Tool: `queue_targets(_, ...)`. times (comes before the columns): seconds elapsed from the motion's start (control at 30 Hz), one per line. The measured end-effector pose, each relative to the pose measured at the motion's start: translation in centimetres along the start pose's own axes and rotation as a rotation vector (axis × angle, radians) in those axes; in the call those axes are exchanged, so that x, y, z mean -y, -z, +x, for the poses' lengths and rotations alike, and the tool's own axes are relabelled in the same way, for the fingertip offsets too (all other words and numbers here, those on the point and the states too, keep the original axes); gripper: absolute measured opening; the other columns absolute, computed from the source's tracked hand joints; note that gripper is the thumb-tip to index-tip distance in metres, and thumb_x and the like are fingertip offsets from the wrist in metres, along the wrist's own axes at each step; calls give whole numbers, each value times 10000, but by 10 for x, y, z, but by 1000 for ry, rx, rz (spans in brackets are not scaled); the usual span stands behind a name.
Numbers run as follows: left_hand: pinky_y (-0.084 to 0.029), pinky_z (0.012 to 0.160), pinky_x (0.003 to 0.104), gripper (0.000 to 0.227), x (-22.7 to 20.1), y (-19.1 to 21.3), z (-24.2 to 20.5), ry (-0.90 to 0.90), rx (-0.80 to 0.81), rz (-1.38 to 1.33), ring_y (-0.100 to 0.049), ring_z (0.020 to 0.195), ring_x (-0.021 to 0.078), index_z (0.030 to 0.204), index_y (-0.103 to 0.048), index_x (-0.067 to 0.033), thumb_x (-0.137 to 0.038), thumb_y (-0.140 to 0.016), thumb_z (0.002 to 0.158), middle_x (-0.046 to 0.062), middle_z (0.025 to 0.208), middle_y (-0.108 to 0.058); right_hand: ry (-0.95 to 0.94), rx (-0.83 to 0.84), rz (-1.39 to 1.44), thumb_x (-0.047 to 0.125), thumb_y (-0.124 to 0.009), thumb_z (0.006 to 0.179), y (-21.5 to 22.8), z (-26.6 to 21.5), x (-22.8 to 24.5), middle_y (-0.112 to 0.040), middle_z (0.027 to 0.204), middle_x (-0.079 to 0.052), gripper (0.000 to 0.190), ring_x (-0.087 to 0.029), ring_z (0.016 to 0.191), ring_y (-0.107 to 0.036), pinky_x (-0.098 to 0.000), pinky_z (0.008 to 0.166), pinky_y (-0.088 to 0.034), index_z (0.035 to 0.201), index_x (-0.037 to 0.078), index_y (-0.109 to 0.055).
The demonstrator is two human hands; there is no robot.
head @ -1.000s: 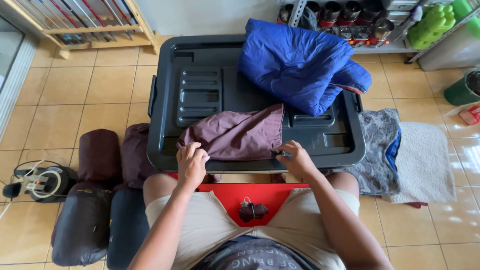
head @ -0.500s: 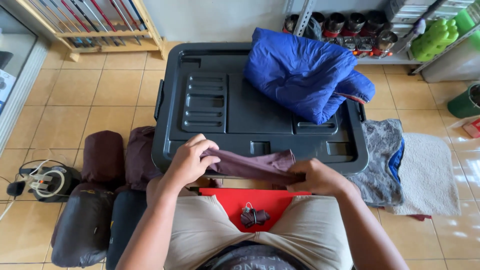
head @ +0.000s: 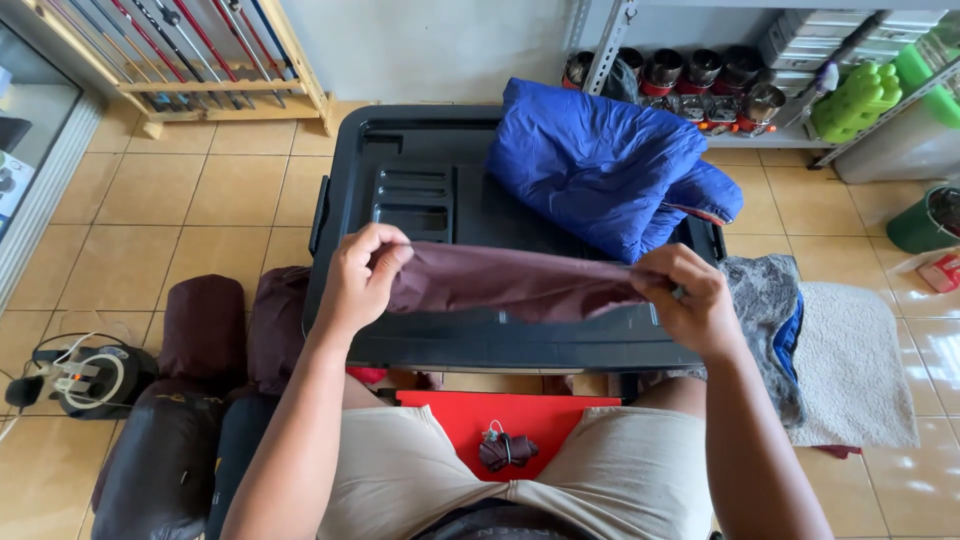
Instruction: Unfolding and zipping a sleeping bag on a plastic container lid in a storage area.
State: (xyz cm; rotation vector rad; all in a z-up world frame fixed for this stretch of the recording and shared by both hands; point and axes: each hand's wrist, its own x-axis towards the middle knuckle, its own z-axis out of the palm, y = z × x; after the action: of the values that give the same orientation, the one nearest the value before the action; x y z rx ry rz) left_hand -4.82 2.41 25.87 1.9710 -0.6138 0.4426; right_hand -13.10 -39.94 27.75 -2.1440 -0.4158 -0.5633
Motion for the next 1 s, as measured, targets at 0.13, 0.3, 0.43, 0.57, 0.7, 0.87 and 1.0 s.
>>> queue_targets(0.13, -508, 701, 355, 70, 3, -3, -30, -89, 76, 42, -652, 701, 274, 881, -753, -168, -133, -812, 865, 35, 682, -647, 130, 85, -61, 13, -814, 805, -3, -31, -17, -739, 966, -89, 170, -222, 757, -722, -319, 641, -568, 953, 96, -826)
queue_targets(0.3, -421, 978, 456, 60, 40, -47, -105, 132, 742, 465, -641, 1014, 230, 875, -777, -281, -272, -797, 820, -44, 919, -759, -123, 651, -572, 342, -838, 676, -46, -113, -86, -722, 1035, -78, 360, -360, 953, -683, -535, 883, -550, 1018, 231, -816)
queue_targets(0.43, -563, 877, 445, 115, 33, -66, -92, 451, 653, 148, -754, 915, 329, 959, -807, -229, -268, -732, 882, 84, 861, -810, -317, 789, -578, 640, -699, 791, -71, -119, -96, -716, 1101, -75, 515, -343, 1095, -687, -513, 1066, -476, 1150, 278, -772)
queue_targets(0.57, -570, 876, 403, 235, 58, -140, -88, 243, 254, 262, -744, 952, 303, 1118, -760, -247, -146, -648, 939, 57, 971, -774, 95, 273, -522, 299, -721, 847, -136, -80, -74, -673, 1000, -117, 245, -353, 965, -685, -453, 854, -549, 1049, 171, -779)
queue_targets(0.7, -418, 1073, 477, 241, 96, -203, -116, 26, 379, 531, -576, 1265, 254, 1158, -727, -190, -268, -623, 955, 51, 1271, -676, 211, 292, -410, 474, -640, 963, -193, -83, -89, -607, 1347, -173, 444, -389, 1360, -536, -506, 1110, -416, 1279, 165, -681)
queue_targets(0.87, -422, 1088, 539, 413, 150, -165, -130, 191, 204, 580, -535, 1317, 407, 1315, -635, -50, -330, -594, 1014, 219, 1417, -591, -238, 658, -617, 668, -469, 988, -146, -100, -100, -379, 1633, -161, 699, -374, 1549, -263, -567, 1247, -204, 1538, 236, -476)
queue_targets(1.0, -493, 888, 483, 334, 144, -131, -126, 229, 121, 795, -585, 1136, 342, 1212, -719, -146, -211, -723, 884, 101, 1286, -621, -193, 187, -486, 318, -746, 851, -155, -127, -161, -579, 1362, -186, 552, -379, 1305, -572, -461, 1124, -453, 1363, 144, -636)
